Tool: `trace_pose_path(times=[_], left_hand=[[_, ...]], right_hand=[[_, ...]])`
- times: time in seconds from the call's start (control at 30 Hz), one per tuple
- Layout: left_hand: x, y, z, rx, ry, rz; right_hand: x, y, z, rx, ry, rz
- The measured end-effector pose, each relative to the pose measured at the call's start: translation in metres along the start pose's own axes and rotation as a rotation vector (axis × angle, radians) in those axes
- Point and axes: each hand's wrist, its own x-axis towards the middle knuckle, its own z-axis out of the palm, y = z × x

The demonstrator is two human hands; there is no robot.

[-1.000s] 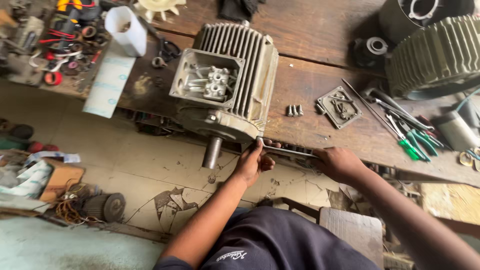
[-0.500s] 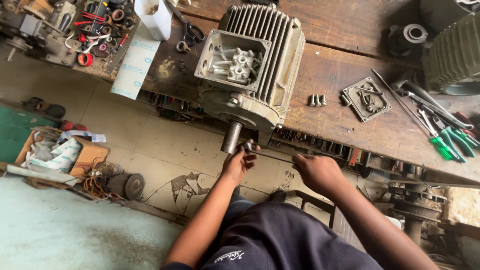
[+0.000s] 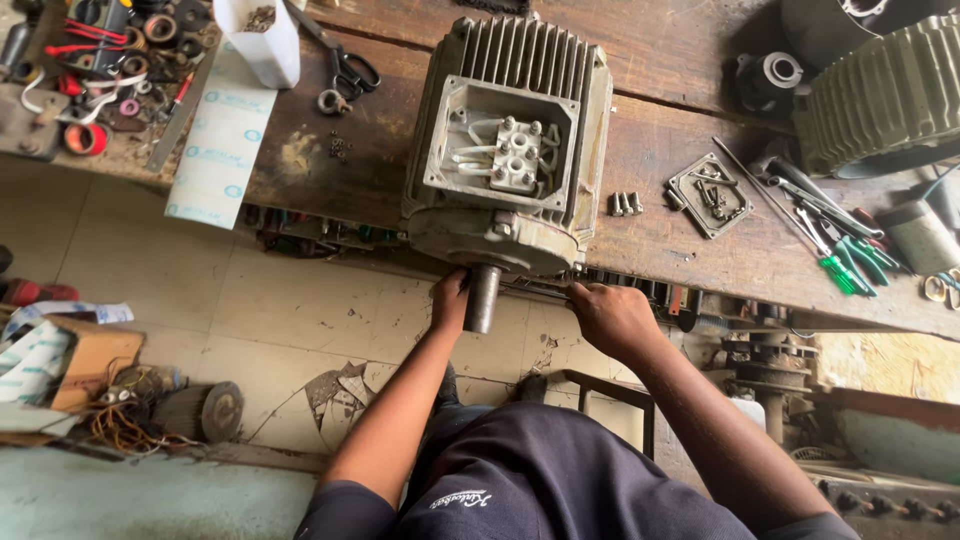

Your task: The person works on an electric motor clamped at the edge of a workbench, using a screwdriver to loosen fasteners on the motor housing, then removes the rear fan cover and end shield by hand and fits the cover back onto the motor, using a metal rod to align and seat the parts.

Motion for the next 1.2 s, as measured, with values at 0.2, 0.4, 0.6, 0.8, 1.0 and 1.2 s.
trace_pose_path(times=[0.2,0.4,0.6,0.8,1.0,1.2], left_hand=[[0.007,-0.002,-0.005,0.137,-0.115,0.052],[0.014,-0.01,-0.009,0.096,-0.183,0.189],[0.013,-0.018,-0.009,0.018,-0.258,0.156],[0.011,-0.029,-0.008,0.018,-0.258,0.199],[-0.002,-0.044,-0.002,0.134,-0.13,0.271],[-0.015,-0.059,0.003,0.22,-0.014,0.408]], right_hand=[[-0.006,0.004,0.012,0.004,-0.049,0.067],[-0.005,0.004,0.022,0.08,-0.157,0.218],[0.005,0.014,0.014,0.244,-0.244,0.246],[0.004,0.024,0.019,0.239,-0.333,0.183],[-0.004,0.024,0.029,0.201,-0.289,0.116],[-0.005,0.021,0.026,0.238,-0.33,0.158]])
